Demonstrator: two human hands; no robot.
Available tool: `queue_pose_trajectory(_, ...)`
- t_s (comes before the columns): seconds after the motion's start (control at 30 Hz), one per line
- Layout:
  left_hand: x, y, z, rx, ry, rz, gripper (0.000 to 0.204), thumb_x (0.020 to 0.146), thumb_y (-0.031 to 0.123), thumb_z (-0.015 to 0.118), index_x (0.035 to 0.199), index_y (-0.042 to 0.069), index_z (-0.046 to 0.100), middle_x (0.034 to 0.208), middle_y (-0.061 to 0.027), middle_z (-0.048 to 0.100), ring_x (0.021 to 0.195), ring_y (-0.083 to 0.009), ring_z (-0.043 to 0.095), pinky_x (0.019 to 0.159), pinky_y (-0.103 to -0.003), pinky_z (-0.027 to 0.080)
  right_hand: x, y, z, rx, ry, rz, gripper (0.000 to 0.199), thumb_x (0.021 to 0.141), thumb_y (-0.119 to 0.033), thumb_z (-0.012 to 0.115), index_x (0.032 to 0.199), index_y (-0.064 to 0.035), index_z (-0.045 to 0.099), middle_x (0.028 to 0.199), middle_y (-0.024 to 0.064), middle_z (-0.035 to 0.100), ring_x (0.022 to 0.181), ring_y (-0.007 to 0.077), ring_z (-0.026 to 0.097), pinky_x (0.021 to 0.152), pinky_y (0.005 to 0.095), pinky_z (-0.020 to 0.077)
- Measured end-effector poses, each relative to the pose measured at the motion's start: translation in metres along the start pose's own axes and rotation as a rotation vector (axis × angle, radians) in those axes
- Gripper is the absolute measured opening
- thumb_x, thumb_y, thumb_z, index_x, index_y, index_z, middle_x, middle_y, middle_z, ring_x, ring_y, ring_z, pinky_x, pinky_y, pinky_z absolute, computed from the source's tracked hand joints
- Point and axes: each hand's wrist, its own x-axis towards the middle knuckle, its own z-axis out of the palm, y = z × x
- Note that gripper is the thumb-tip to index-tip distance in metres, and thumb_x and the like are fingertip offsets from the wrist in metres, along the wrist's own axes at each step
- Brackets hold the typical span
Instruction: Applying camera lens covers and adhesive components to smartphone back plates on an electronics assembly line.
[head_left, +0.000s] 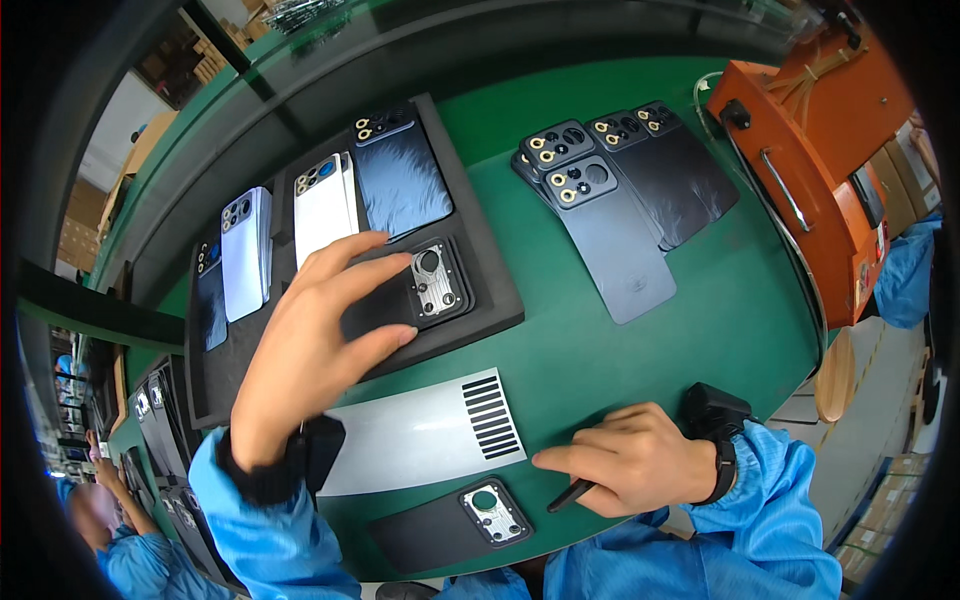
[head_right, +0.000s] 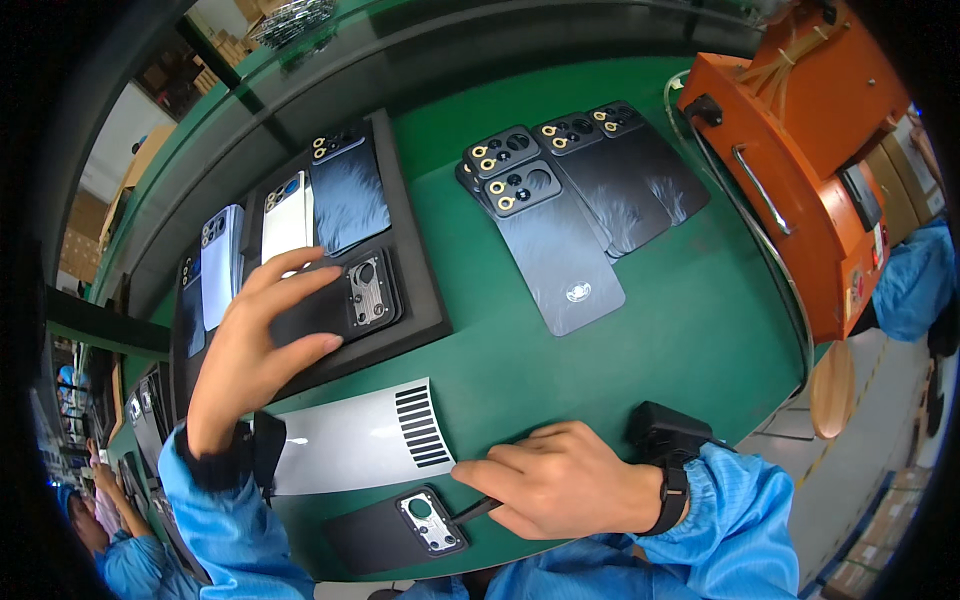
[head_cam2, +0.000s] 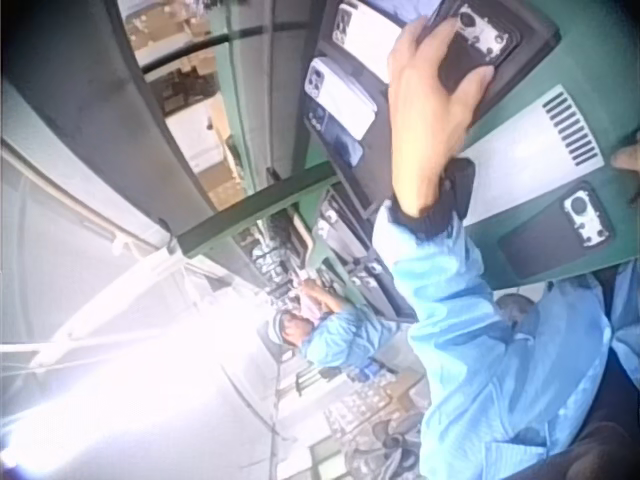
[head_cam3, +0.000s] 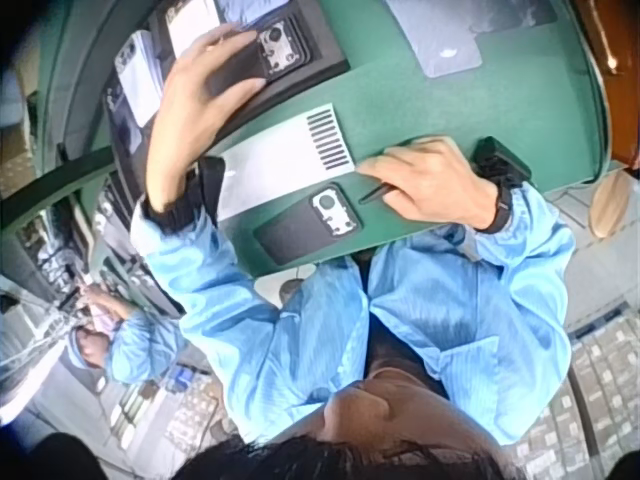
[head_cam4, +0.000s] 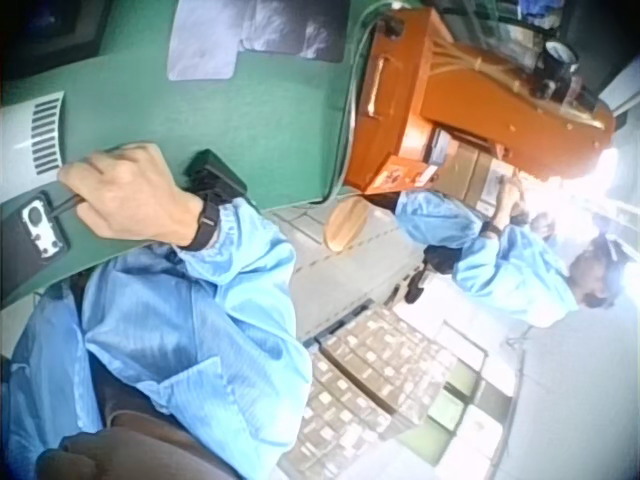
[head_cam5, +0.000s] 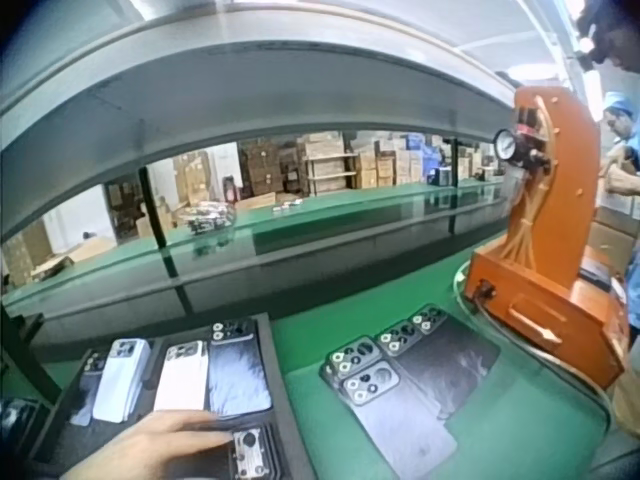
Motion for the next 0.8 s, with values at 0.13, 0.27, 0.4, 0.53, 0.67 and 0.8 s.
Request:
queue_pose_trajectory(0.13,-0.064,0.037,-0.014,0.052,-0.01,0.043,0.047,0.068,0.009,0.078,0.113,0.003,0.067,0.124,-0.0183,0.059,0.115,-0.0361,0.058,0.096,-0.043,0.047,0.008,0.002,-0.001,0.083,0.052,-0.089,0.024,0.074,-0.016,0.07,0.097,-0.0075,0.067,0.07,0.0039,0.059,0.053,0.0204,0.056,0.049,0.0309,0.0455)
queue_pose_trajectory(0.27,-0.105,0.047,0.009,0.083,-0.167,0.087,0.044,0.068,0.024,0.082,0.106,0.006,0.07,0.123,-0.0166,0.06,0.111,-0.038,0.058,0.093,-0.044,0.048,0.016,-0.003,-0.014,0.202,0.031,0.008,0.016,0.079,-0.014,0.072,0.09,-0.0052,0.065,0.076,0.0078,0.06,0.066,0.0243,0.062,0.056,0.0328,0.0485)
queue_pose_trajectory(0.4,-0.108,0.047,0.027,0.113,-0.226,0.135,0.047,0.071,0.031,0.079,0.11,0.007,0.068,0.128,-0.0168,0.057,0.116,-0.0373,0.055,0.096,-0.045,0.047,0.026,0.006,-0.021,0.612,-0.089,0.209,0.011,0.088,-0.01,0.07,0.093,-0.001,0.066,0.087,0.0101,0.068,0.077,0.0222,0.066,0.067,0.0306,0.0515)
queue_pose_trajectory(0.53,-0.105,0.045,0.04,0.121,-0.24,0.134,0.052,0.076,0.036,0.075,0.119,0.007,0.065,0.127,-0.0159,0.057,0.116,-0.0358,0.055,0.098,-0.044,0.047,0.051,0.009,-0.024,0.866,-0.183,0.503,0.017,0.091,-0.006,0.064,0.106,0.0025,0.066,0.113,0.0117,0.065,0.098,0.0205,0.064,0.082,0.0311,0.0546)
queue_pose_trajectory(0.67,-0.099,0.042,0.048,0.121,-0.214,0.125,0.054,0.077,0.035,0.075,0.121,0.006,0.063,0.125,-0.0166,0.055,0.114,-0.036,0.054,0.098,-0.044,0.045,0.07,0.022,-0.017,0.493,-0.138,0.33,0.019,0.09,-0.004,0.065,0.107,0.0046,0.064,0.108,0.012,0.066,0.098,0.0182,0.066,0.082,0.0302,0.0554)
queue_pose_trajectory(0.8,-0.094,0.04,0.05,0.114,-0.22,0.114,0.056,0.077,0.037,0.075,0.122,0.007,0.062,0.133,-0.0198,0.05,0.122,-0.0389,0.05,0.102,-0.048,0.043,0.063,0.032,0.006,0.628,0.065,0.454,0.019,0.088,-0.002,0.067,0.106,0.0045,0.064,0.097,0.0113,0.069,0.084,0.0171,0.07,0.076,0.0283,0.0567)
